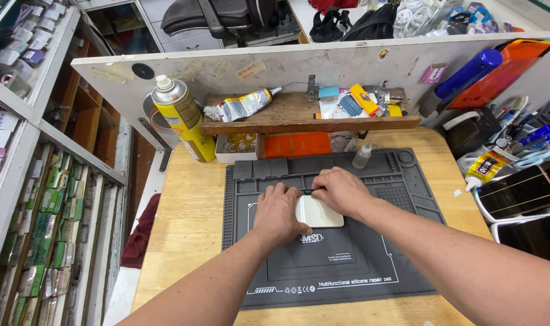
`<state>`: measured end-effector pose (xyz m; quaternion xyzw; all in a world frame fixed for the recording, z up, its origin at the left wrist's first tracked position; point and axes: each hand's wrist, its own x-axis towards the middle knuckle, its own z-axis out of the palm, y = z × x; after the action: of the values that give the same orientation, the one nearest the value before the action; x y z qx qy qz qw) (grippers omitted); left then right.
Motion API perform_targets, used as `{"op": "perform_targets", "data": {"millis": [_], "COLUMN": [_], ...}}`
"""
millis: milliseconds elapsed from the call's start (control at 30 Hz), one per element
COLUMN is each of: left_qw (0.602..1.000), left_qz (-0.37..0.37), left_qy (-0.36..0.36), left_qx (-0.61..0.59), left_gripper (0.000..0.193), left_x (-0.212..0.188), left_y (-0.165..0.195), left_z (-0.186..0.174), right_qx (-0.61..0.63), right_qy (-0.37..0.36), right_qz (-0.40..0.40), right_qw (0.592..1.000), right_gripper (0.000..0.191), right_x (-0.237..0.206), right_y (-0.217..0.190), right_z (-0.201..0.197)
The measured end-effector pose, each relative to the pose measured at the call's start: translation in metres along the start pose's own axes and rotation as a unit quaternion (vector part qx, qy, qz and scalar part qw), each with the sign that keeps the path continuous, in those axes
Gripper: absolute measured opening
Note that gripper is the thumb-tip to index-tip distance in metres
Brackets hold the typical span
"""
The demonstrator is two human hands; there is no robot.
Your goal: The person applies liquid adhesive from a small bottle along the edges of a white smartphone back panel placed on a silicone repair mat. They repeatedly run the bottle tip along the perimeter, then use a white cloth to wipe excess adhesive from the edges.
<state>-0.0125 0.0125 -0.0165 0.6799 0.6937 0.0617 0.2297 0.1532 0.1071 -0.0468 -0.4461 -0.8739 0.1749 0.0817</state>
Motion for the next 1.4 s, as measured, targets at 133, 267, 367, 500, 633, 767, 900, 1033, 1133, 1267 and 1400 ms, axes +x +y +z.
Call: {"op": "perform_targets", "data": {"millis": [133, 267, 367, 500, 633, 767, 900, 1033, 1133, 1267, 1400], "left_qw": [1.000, 1.000, 1.000, 1.000, 0.999, 0.995, 0.998, 1.000, 1.000, 1.000, 1.000], "left_qz": [-0.007, -0.004, -0.002, -0.004, 0.010, 0.048, 0.026, -0.001, -0.005, 0.004, 0.004], "left_qy": [-0.005, -0.005, -0.003, -0.009, -0.014, -0.030, -0.023, -0.003, -0.001, 0.009, -0.014], "left_qx": [-0.002, 0.002, -0.002, 0.004, 0.028, 0.077, 0.049, 0.018, 0.007, -0.005, -0.010], "left_gripper": [0.092, 0.091, 0.091, 0.089, 0.084, 0.082, 0.085, 0.094, 0.092, 0.090, 0.089], "left_x": [0.000, 0.001, 0.001, 0.002, 0.002, -0.004, -0.023, -0.033, -0.026, -0.011, -0.005], "left_y": [0.000, 0.000, 0.000, 0.000, 0.001, 0.002, 0.011, 0.017, 0.017, 0.021, 0.023], "left_z": [-0.001, 0.000, 0.000, -0.001, -0.009, -0.018, -0.009, 0.005, 0.009, 0.011, 0.008], "right_qx": [-0.023, -0.028, 0.004, 0.076, 0.207, 0.247, 0.316, 0.289, 0.259, 0.197, 0.176], "right_qy": [-0.122, -0.168, -0.104, 0.092, 0.197, 0.201, 0.194, 0.194, 0.179, 0.185, 0.137], "right_qz": [0.105, 0.169, 0.130, 0.020, 0.132, 0.256, 0.329, 0.328, 0.313, 0.283, 0.292], "right_qw": [0.987, 0.971, 0.986, 0.993, 0.949, 0.913, 0.869, 0.878, 0.896, 0.920, 0.930], "right_gripper": [0.020, 0.020, 0.020, 0.017, 0.020, 0.019, 0.016, 0.015, 0.017, 0.018, 0.018], "right_x": [0.019, 0.036, 0.022, -0.002, 0.003, -0.021, -0.065, -0.084, -0.086, -0.081, -0.079], "right_y": [-0.006, -0.012, -0.004, 0.006, 0.008, 0.014, 0.018, 0.017, 0.016, 0.012, 0.008], "right_z": [-0.012, -0.016, -0.006, 0.013, 0.005, -0.019, -0.016, 0.004, 0.014, 0.019, 0.017]}}
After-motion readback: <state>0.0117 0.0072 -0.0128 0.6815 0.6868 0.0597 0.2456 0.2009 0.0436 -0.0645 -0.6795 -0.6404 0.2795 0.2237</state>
